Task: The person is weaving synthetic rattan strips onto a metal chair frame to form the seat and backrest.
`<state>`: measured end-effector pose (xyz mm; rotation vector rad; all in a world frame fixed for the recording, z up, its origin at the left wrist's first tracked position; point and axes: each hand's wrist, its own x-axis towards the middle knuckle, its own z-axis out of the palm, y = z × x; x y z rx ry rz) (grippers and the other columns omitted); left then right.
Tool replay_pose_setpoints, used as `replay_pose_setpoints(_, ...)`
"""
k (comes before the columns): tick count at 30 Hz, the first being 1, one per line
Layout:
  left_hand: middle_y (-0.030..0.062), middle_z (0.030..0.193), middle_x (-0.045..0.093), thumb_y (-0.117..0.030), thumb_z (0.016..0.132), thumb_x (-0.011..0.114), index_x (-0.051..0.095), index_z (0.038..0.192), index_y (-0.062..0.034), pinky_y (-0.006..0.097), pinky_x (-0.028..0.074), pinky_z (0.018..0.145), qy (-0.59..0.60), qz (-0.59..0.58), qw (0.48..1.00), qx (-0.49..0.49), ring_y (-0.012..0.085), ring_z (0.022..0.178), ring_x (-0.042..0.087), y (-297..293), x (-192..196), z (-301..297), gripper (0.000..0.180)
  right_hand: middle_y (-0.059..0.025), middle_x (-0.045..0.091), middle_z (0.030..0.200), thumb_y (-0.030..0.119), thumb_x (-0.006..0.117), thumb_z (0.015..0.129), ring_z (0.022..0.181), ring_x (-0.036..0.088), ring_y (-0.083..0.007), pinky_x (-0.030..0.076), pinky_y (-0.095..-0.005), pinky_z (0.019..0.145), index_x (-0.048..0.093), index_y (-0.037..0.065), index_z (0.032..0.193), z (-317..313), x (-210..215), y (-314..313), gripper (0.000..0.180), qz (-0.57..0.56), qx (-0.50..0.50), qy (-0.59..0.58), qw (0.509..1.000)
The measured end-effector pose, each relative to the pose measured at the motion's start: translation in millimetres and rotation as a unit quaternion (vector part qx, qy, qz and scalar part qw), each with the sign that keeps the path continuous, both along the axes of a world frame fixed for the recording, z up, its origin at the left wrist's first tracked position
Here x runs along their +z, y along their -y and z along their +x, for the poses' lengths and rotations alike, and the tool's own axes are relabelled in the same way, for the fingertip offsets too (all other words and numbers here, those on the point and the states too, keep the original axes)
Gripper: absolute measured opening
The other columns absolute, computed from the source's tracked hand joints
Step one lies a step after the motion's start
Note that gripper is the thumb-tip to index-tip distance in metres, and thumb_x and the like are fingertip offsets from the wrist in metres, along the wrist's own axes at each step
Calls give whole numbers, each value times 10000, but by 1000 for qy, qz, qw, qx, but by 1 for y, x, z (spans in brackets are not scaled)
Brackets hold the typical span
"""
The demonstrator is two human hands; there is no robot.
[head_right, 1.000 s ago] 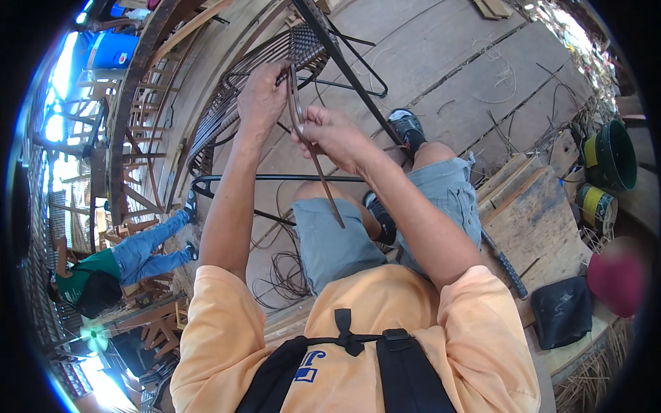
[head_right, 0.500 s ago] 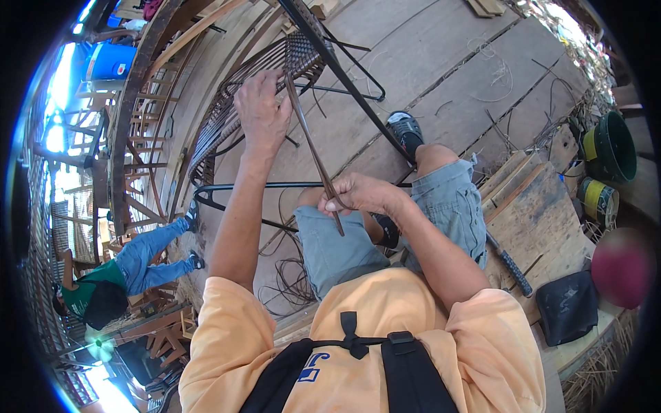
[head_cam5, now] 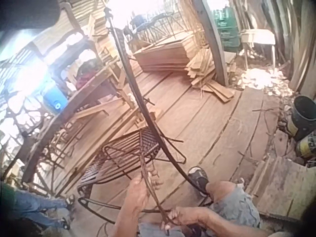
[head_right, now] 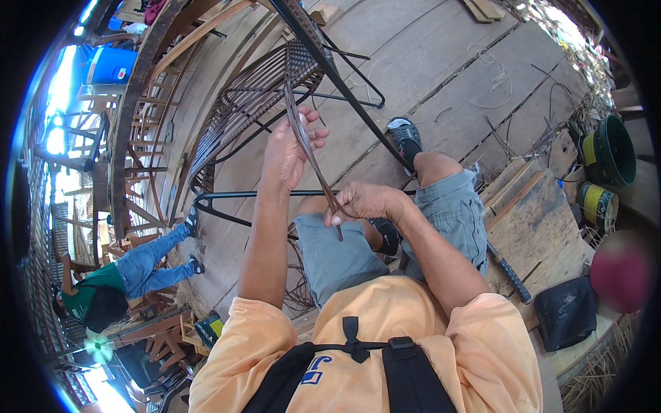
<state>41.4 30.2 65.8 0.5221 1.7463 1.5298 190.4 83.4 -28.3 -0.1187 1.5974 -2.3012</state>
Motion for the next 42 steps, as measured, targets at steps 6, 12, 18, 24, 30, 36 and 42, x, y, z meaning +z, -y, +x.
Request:
replay_pose_setpoints(6, 22, 727, 517, -149, 930, 451, 513, 1036, -5, 265, 442, 523, 54, 81, 994, 58, 107, 556, 494, -10, -18, 0, 189, -42, 659, 797, 181, 706, 759, 764, 575, -107, 458, -267, 718, 678, 31, 932, -3, -35, 5, 230, 181, -20, -32, 983)
replay_pose_setpoints(12, 28, 681, 548, -170, 937, 455, 554, 939, -5, 235, 428, 515, -146, -72, 987, -4, 91, 574, 522, 15, -44, 18, 192, -42, 593, 717, 96, 525, 852, 659, 553, -127, 468, -293, 626, 601, 9, 1046, -50, 22, -38, 226, 220, -366, -8, 904)
replay_pose_setpoints(18, 159, 708, 641, -112, 843, 520, 617, 905, 2, 374, 514, 585, -573, -386, 689, -220, 279, 668, 653, 22, -14, 21, 162, 43, 446, 631, 169, 479, 924, 533, 391, -46, 324, -202, 463, 570, 53, 912, -99, 41, -44, 148, -142, -388, -32, 910)
replay_pose_setpoints(24, 195, 861, 619, -118, 820, 513, 578, 1001, 1, 445, 475, 681, -594, -176, 764, -181, 338, 777, 603, -7, 34, -2, 226, 58, 408, 586, 179, 486, 907, 462, 362, -39, 262, -186, 393, 575, 41, 932, -93, 39, -28, 166, -202, -419, 39, 884)
replay_pose_setpoints(30, 172, 1005, 548, -25, 748, 565, 538, 1090, -33, 425, 455, 764, -742, -105, 654, -104, 349, 895, 541, -11, 27, -59, 343, 63, 307, 555, 171, 441, 917, 456, 276, -51, 278, -204, 442, 541, 15, 980, -85, 53, -25, 195, -216, -418, -6, 882)
replay_pose_setpoints(36, 141, 951, 568, -71, 755, 617, 580, 1023, -43, 412, 490, 686, -744, -89, 650, -125, 323, 819, 589, -20, 17, -72, 272, 69, 283, 557, 167, 432, 916, 451, 262, -44, 221, -208, 399, 512, 53, 944, -76, 64, -9, 141, -304, -406, 51, 860)
replay_pose_setpoints(42, 154, 929, 581, -91, 772, 612, 610, 965, -38, 400, 492, 688, -674, -111, 722, -110, 334, 791, 602, -26, 22, -69, 200, 73, 304, 569, 187, 456, 903, 436, 258, -38, 196, -199, 387, 514, 69, 935, -71, 70, 1, 135, -282, -436, 56, 853)
